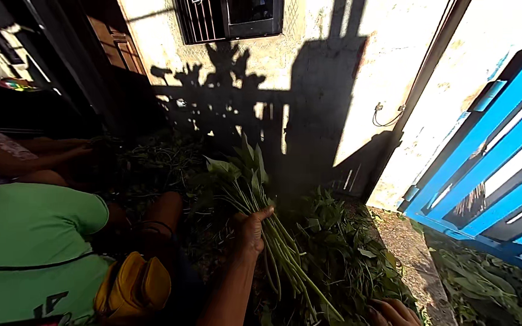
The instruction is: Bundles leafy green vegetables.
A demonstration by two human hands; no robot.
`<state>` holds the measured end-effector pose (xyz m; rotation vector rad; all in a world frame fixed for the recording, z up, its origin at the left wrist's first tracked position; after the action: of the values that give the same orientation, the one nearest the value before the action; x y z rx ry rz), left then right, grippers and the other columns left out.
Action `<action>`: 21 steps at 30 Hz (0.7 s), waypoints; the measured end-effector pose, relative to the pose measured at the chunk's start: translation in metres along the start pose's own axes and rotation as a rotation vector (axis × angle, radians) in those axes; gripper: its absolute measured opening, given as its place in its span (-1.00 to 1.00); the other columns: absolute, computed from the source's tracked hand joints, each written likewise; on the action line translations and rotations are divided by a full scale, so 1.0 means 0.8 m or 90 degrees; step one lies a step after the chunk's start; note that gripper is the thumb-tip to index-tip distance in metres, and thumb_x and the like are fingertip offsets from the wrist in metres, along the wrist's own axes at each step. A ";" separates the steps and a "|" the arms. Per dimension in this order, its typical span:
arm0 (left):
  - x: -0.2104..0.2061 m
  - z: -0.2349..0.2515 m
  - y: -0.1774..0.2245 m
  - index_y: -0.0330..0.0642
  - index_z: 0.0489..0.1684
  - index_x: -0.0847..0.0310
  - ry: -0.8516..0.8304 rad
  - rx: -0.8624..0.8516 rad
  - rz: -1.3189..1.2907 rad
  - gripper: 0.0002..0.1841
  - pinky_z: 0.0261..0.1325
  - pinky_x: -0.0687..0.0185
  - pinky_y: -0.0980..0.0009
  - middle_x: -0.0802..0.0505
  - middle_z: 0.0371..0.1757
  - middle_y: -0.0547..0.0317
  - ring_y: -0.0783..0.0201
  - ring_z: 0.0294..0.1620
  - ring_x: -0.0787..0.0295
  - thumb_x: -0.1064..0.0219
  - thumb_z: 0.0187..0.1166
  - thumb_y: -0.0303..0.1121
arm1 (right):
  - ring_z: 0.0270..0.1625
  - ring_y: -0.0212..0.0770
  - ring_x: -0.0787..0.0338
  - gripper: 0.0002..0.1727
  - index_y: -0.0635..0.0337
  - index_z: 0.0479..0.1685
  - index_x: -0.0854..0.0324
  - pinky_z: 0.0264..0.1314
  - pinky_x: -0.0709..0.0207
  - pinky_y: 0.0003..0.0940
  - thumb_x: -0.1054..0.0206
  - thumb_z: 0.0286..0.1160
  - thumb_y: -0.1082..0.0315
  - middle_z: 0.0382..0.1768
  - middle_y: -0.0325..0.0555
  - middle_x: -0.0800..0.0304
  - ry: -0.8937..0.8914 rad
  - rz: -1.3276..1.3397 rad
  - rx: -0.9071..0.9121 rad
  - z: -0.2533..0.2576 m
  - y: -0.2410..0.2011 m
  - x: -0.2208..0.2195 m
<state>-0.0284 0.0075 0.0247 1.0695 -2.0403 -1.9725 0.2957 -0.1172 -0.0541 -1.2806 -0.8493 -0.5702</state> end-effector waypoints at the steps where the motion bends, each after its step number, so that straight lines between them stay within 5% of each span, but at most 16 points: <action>1: -0.007 -0.012 -0.010 -0.37 0.01 -0.68 -0.014 -0.022 0.000 -0.50 -0.14 -0.84 0.05 -0.88 -0.11 -0.16 0.01 -0.15 -0.87 -0.74 0.03 -0.62 | 0.37 0.24 -0.68 -0.37 0.29 0.32 -0.68 0.43 -0.52 0.22 -0.12 0.76 -0.13 0.26 0.28 -0.72 0.036 0.051 0.002 0.015 0.000 0.002; 5: -0.030 -0.060 -0.051 -0.46 -0.05 -0.68 -0.035 -0.058 0.000 -0.53 -0.08 -0.91 0.15 -0.90 -0.22 -0.15 0.07 -0.19 -0.92 -0.71 0.01 -0.70 | 0.49 0.15 -0.62 0.25 0.36 0.64 -0.34 0.54 -0.50 0.19 -0.62 0.01 -0.42 0.44 0.23 -0.63 0.021 0.150 0.033 0.067 -0.082 -0.008; 7: -0.034 -0.074 -0.061 -0.52 -0.02 -0.64 -0.034 -0.033 -0.023 -0.50 -0.09 -0.94 0.12 -0.90 -0.23 -0.21 0.01 -0.24 -0.93 -0.70 0.01 -0.73 | 0.45 0.08 -0.66 0.29 0.27 0.68 -0.31 0.53 -0.51 0.16 -0.70 -0.12 -0.37 0.42 0.14 -0.65 -0.034 0.151 0.030 0.087 -0.091 -0.035; 10: -0.028 -0.076 -0.058 -0.55 0.09 -0.56 -0.007 0.066 -0.042 -0.43 -0.09 -0.94 0.06 -0.89 -0.18 -0.30 -0.08 -0.23 -0.93 -0.69 0.03 -0.75 | 0.30 0.01 -0.74 0.09 0.23 0.55 -0.46 0.38 -0.65 0.04 -0.77 -0.11 -0.16 0.30 0.09 -0.72 0.058 0.165 0.048 0.095 -0.079 -0.062; 14: -0.015 -0.068 -0.066 -0.57 0.05 -0.58 0.056 0.113 -0.043 -0.50 -0.11 -0.92 0.06 -0.90 -0.22 -0.30 -0.09 -0.25 -0.93 -0.67 0.09 -0.72 | 0.46 0.20 -0.65 -0.12 0.16 0.22 -0.65 0.52 -0.51 0.16 -0.77 -0.16 -0.19 0.25 0.16 -0.75 0.336 -0.019 0.271 0.073 -0.093 -0.076; 17: -0.014 -0.068 -0.080 -0.56 0.06 -0.58 0.091 0.091 -0.063 -0.49 -0.13 -0.93 0.08 -0.90 -0.23 -0.27 -0.06 -0.27 -0.93 -0.67 0.08 -0.74 | 0.50 0.20 -0.61 -0.42 0.00 -0.04 -0.77 0.57 -0.43 0.17 -0.62 0.11 -0.24 0.17 0.06 -0.80 0.350 -0.134 0.292 0.058 -0.113 -0.081; 21: -0.013 -0.073 -0.083 -0.52 0.04 -0.61 0.100 0.097 -0.034 -0.49 -0.09 -0.92 0.09 -0.91 -0.21 -0.22 -0.02 -0.22 -0.93 -0.70 0.05 -0.70 | 0.53 0.27 -0.59 -0.79 -0.01 -0.19 -0.85 0.60 -0.43 0.18 -0.54 0.26 0.16 0.18 0.11 -0.81 0.320 -0.162 0.239 0.062 -0.116 -0.071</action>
<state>0.0374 -0.0292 -0.0232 1.2784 -2.1262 -1.7170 0.1786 -0.0941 -0.0423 -0.6463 -0.6563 -0.8465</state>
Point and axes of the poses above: each hand's wrist, its own z-axis towards the middle knuckle, its own x-axis out of the back of the hand, y = z × x, the point moved 2 cm from there along z, towards the middle knuckle
